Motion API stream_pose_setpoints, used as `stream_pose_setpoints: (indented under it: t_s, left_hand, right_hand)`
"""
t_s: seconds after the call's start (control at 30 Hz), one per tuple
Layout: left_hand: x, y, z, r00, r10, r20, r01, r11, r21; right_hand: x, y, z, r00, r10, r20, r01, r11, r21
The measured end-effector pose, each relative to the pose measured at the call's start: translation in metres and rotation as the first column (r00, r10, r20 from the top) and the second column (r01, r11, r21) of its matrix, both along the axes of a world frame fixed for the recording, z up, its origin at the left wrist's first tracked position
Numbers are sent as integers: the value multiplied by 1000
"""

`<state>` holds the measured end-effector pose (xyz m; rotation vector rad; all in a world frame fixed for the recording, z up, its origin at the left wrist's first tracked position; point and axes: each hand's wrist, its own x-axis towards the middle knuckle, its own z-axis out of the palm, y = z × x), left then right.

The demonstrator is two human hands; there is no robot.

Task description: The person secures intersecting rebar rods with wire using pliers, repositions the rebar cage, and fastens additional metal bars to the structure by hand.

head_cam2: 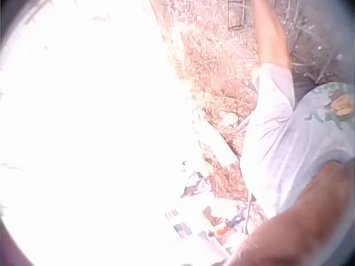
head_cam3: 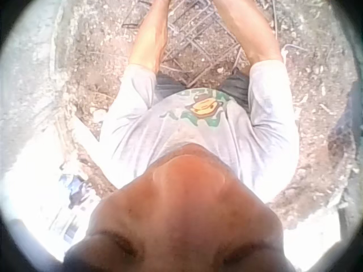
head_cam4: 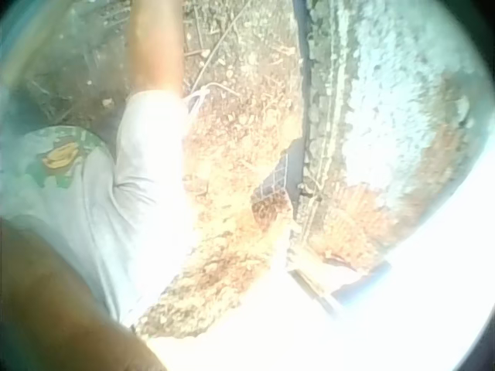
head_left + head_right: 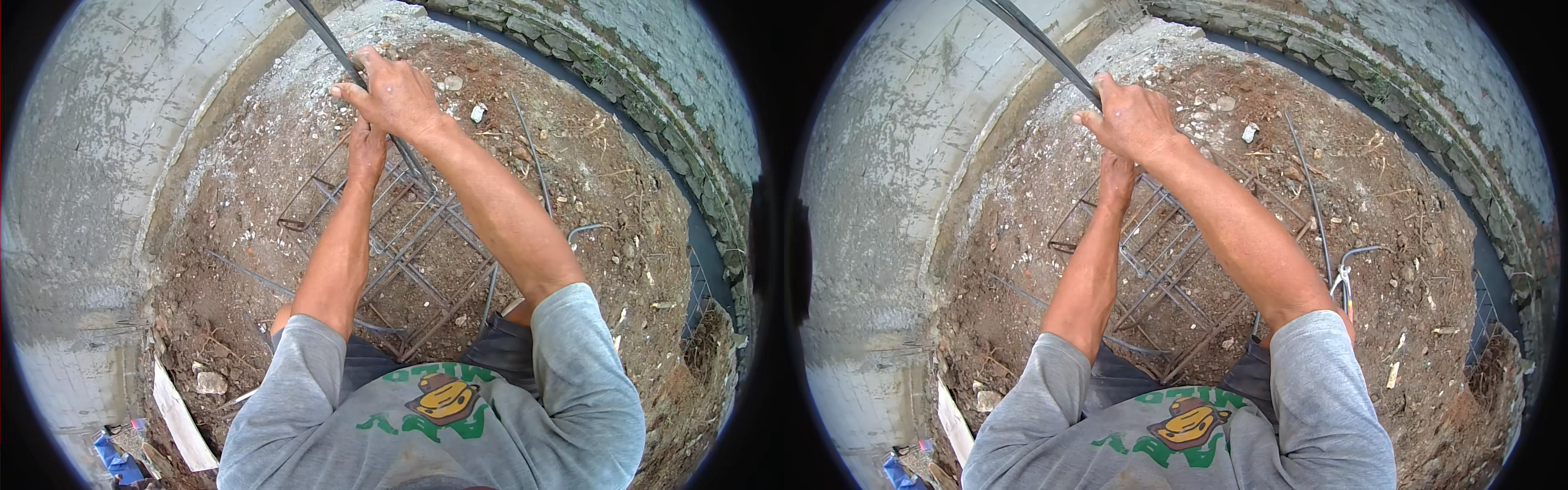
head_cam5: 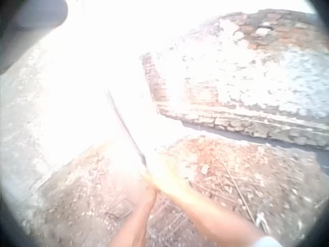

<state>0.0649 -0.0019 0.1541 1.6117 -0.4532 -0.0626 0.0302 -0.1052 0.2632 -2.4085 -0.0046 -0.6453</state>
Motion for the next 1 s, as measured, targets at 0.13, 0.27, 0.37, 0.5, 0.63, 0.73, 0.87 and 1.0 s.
stream_pose_setpoints:
  t_s: [0.13, 0.27, 0.37, 0.5, 0.63, 0.73, 0.87, 1.0]
  left_hand:
    - [3, 3, -8, 999, 52, -1, -52, 998, 21]
    - [14, 3, -12, 990, 111, 89, -116, 992, 54]
    - [19, 6, -14, 996, 92, 21, -93, 993, 73]
    - [13, 10, -18, 982, 87, 167, -117, 977, 180]
    - [16, 11, -15, 990, 34, 138, -70, 962, 263]
    - [26, 8, -11, 932, -1, 363, -143, 919, 368]
    - [29, 5, -11, 926, -137, 352, -8, 925, 381]
    - [20, 6, -13, 978, -33, 207, -61, 899, 433]
  right_hand:
    - [11, 10, 15, 996, -93, -5, 90, 979, -183]
    - [2, 2, 29, 999, -29, -42, 21, 982, -189]
    - [-21, -5, 27, 996, 54, -65, -63, 987, -147]
    - [-32, -8, 24, 999, 50, -14, -51, 981, -186]
    - [-28, -9, 25, 994, 112, 16, -109, 987, -122]
    - [-33, -12, 24, 987, 159, 3, -158, 981, -109]
    - [-43, -23, 22, 977, 190, 98, -165, 961, -222]
    - [-43, -35, 23, 985, 174, -8, -173, 977, -124]
